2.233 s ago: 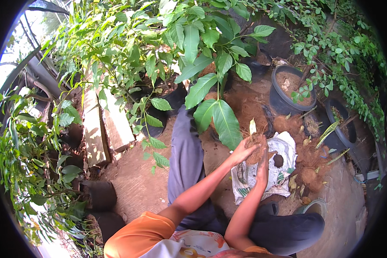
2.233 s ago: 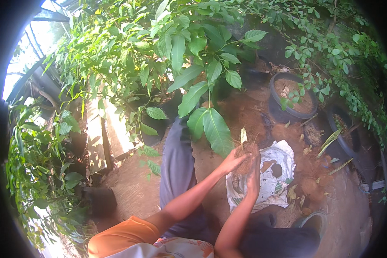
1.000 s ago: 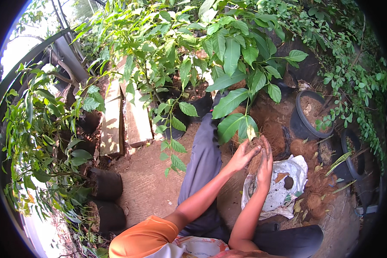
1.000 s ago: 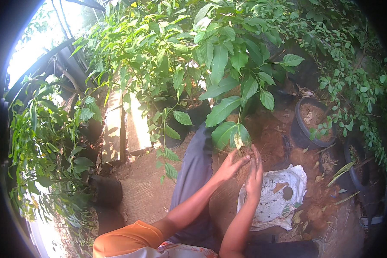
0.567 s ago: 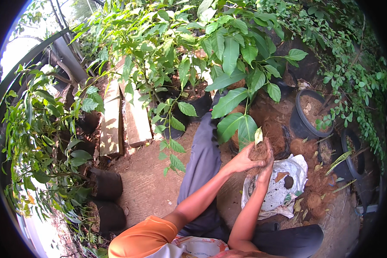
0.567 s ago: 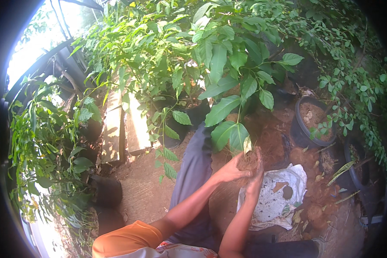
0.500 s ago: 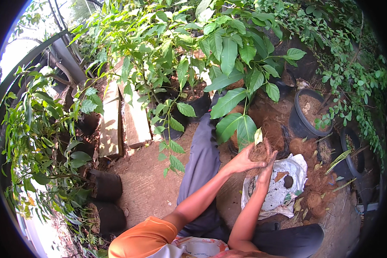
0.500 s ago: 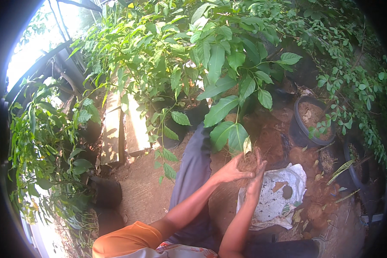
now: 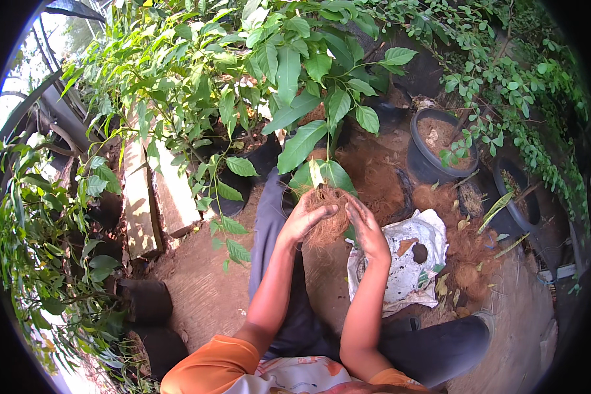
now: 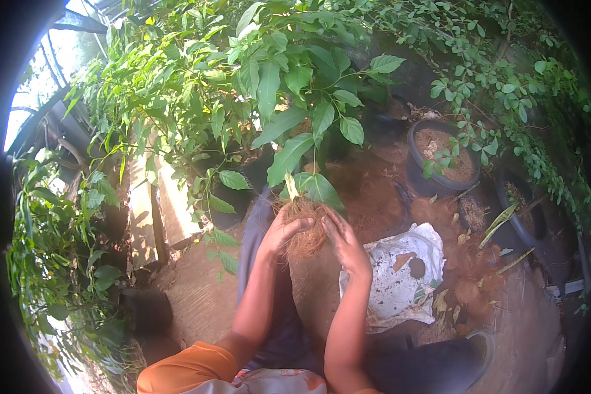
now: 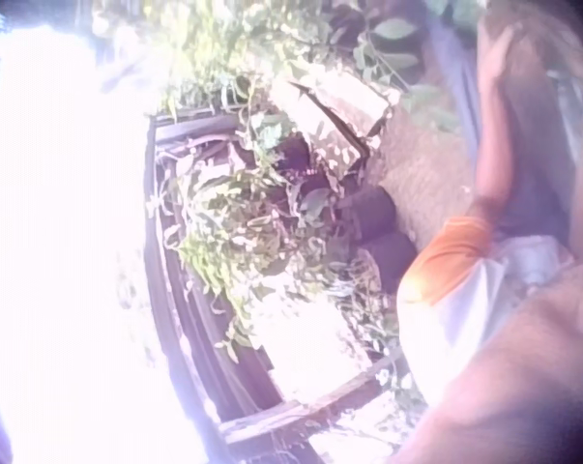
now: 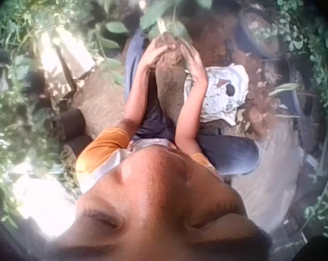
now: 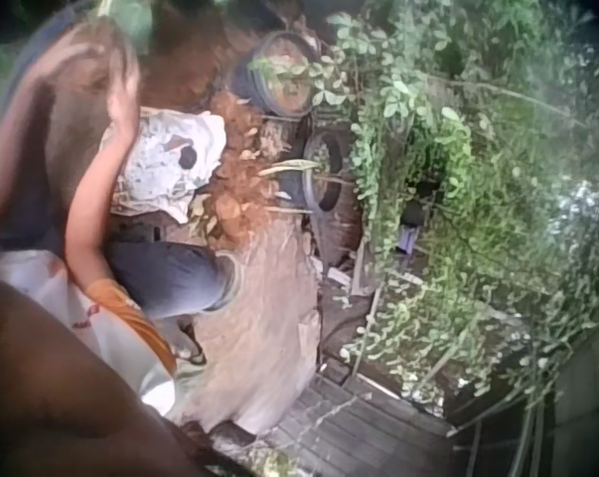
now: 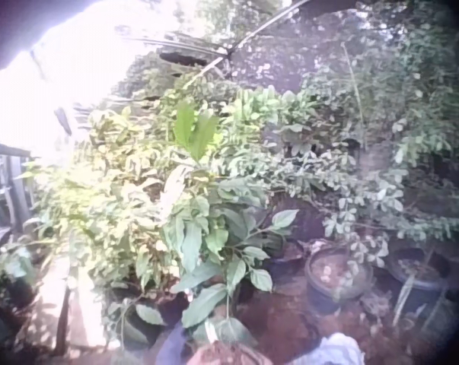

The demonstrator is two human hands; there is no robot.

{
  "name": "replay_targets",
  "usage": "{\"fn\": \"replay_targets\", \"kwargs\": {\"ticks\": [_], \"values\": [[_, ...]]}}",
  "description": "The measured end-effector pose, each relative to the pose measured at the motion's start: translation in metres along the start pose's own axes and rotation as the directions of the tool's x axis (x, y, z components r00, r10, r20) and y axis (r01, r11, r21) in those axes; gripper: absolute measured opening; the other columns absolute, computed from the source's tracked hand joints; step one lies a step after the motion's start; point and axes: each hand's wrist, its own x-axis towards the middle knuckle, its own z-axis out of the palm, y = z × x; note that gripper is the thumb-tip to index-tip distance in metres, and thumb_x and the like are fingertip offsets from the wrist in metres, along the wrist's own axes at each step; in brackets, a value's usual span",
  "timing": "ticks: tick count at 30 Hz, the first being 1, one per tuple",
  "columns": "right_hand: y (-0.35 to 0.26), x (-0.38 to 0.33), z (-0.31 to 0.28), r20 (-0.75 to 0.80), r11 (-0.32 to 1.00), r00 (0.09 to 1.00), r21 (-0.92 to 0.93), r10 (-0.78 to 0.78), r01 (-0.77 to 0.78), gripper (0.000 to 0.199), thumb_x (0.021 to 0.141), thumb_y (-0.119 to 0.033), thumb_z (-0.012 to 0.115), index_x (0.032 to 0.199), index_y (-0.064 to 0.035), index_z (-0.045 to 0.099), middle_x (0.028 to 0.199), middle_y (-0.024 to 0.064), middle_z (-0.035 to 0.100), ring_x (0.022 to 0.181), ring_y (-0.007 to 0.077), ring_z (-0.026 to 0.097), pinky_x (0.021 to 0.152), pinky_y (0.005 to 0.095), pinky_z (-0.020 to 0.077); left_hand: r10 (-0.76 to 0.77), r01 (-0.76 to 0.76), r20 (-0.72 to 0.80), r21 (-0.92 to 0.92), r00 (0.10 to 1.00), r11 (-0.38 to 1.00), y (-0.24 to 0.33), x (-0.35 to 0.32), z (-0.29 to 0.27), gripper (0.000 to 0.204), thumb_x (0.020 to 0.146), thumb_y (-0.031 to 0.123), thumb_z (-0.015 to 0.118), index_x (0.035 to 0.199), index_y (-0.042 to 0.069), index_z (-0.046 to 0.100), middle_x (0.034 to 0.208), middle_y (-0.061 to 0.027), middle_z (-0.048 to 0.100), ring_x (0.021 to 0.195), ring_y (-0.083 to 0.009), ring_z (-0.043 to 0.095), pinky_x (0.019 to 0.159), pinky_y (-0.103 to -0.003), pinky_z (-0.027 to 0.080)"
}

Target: The person sits on the ground and wraps small plants with fibrous material, using a white sack as a work surface. They repeatedly pick up a plant, wrap it with the fibrous material, and place it aside.

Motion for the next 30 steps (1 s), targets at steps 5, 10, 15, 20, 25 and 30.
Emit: {"fn": "replay_targets", "kwargs": {"ticks": [5,10,15,20,25,30], "values": [[0.02,-0.005,0.012,0.012,0.971,0.984,0.163,-0.178,0.174,0.049,0.103,-0.022,0.041,0.148,-0.0036,0.032,0.153,0.0089,0.03,0.143,0.0171,0.023,0.116,0.0307,0.0173,0.015,-0.015,0.006,0.102,1.0,0.995,-0.015,0.005,-0.005,0.077,0.081,0.017,0.072,0.141,-0.006,0.029,0.114,-0.0139,0.062,0.104,-0.0208,0.062,0.093,-0.035,0.049],[0.025,-0.013,-0.007,0.045,0.985,0.985,0.061,-0.166,0.163,0.058,0.098,-0.024,0.053,0.148,-0.0043,0.032,0.153,0.0096,0.031,0.142,0.0194,0.025,0.116,0.0347,0.0191,-0.057,0.041,0.094,0.162,0.994,0.986,-0.029,0.012,-0.018,0.082,0.085,0.023,0.071,0.144,-0.005,0.023,0.12,-0.0151,0.06,0.109,-0.0218,0.06,0.096,-0.035,0.048],[0.042,-0.011,-0.026,0.045,0.969,0.969,0.066,-0.242,0.239,0.079,0.084,-0.03,0.073,0.147,-0.004,0.033,0.15,0.0112,0.035,0.139,0.0243,0.031,0.113,0.0385,0.027,-0.058,-0.124,0.454,0.362,0.889,0.924,-0.043,0.02,-0.012,0.084,0.086,0.035,0.069,0.146,-0.005,0.024,0.142,-0.0195,0.041,0.129,-0.0273,0.043,0.108,-0.04,0.035],[0.071,-0.014,-0.027,-0.158,0.964,0.984,0.238,-0.082,0.119,0.095,0.076,-0.041,0.079,0.148,-0.0031,0.03,0.147,0.0131,0.038,0.135,0.0243,0.036,0.11,0.0388,0.0308,-0.08,-0.262,0.408,0.711,0.909,0.653,-0.055,0.02,0.004,0.092,0.088,0.047,0.061,0.151,0.001,0.013,0.158,-0.0235,0.006,0.145,-0.0424,-0.001,0.118,-0.046,0.009],[0.072,-0.019,-0.037,-0.011,0.959,0.99,0.246,-0.139,0.138,0.086,0.062,-0.018,0.091,0.133,-0.0013,0.045,0.122,0.007,0.056,0.107,0.0192,0.055,0.093,0.0335,0.0465,-0.097,-0.152,0.247,0.812,0.964,0.564,-0.043,0.01,0.024,0.101,0.087,0.064,0.049,0.15,-0.003,0.007,0.154,-0.0316,-0.004,0.143,-0.0451,-0.01,0.115,-0.054,0.0],[0.062,-0.026,-0.044,-0.027,0.996,0.998,0.067,-0.056,0.058,0.084,0.059,-0.005,0.09,0.13,-0.0011,0.045,0.121,0.0086,0.056,0.11,0.0181,0.054,0.093,0.0331,0.0462,-0.132,-0.163,0.265,0.842,0.955,0.514,-0.037,0.008,0.032,0.106,0.087,0.069,0.046,0.147,-0.01,0.007,0.15,-0.0388,-0.003,0.141,-0.0506,-0.011,0.114,-0.057,0.001]]}}
